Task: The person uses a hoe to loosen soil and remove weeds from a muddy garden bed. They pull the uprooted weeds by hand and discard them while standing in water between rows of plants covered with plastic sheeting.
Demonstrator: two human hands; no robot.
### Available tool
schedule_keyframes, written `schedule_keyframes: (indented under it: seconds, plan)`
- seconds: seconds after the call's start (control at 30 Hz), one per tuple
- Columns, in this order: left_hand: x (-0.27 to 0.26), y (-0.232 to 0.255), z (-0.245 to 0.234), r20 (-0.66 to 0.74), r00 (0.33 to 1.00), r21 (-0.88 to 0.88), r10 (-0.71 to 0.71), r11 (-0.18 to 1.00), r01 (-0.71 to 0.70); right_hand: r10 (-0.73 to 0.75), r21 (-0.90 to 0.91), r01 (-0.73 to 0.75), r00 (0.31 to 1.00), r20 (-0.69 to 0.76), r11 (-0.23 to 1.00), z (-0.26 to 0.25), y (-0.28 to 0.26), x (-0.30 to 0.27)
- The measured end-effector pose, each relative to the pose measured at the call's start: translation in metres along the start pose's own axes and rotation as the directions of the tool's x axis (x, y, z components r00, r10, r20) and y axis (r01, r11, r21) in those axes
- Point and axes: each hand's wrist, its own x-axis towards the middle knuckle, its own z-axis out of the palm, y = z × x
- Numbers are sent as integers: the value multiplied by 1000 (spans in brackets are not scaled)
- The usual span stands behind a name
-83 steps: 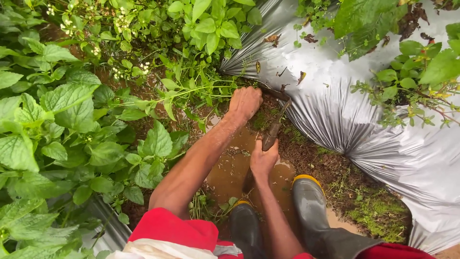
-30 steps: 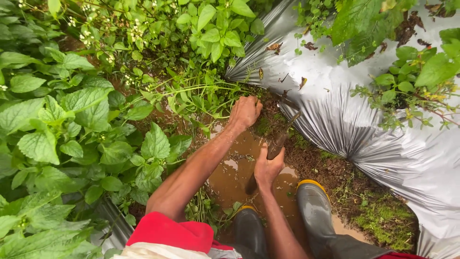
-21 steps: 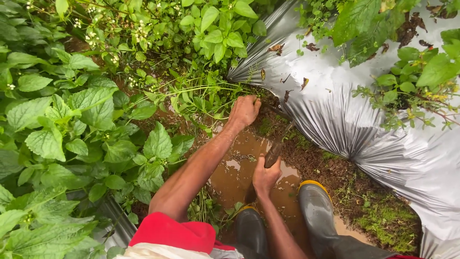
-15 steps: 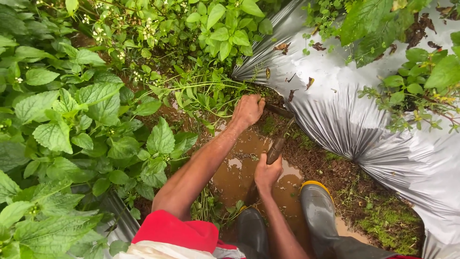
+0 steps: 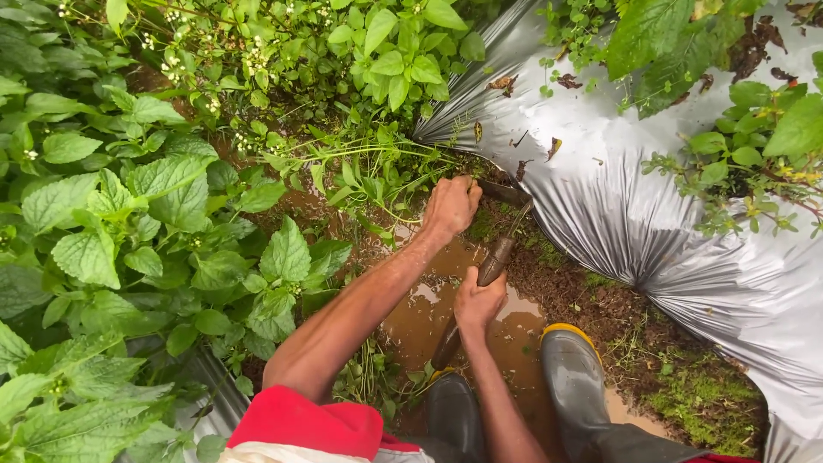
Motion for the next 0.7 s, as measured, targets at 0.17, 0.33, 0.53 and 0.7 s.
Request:
schedule_keyframes:
  seconds: [0.17, 0.33, 0.53, 0.7]
  plan:
    - [2, -3, 6, -2, 1000, 9, -17, 1000, 17, 29, 6, -29, 999, 26, 1000, 4, 6, 5]
    - [-40, 8, 10, 49, 998, -58, -50, 997, 52, -32, 5, 32, 998, 48, 999, -9, -6, -2]
    - [-53, 15, -23, -21, 999, 221, 37, 975, -31, -31, 91, 26, 998, 48, 995, -7, 1, 4]
    - [-54, 23, -39, -106, 980, 573, 168, 816, -77, -73, 119, 69, 997, 32, 991, -13, -12, -8]
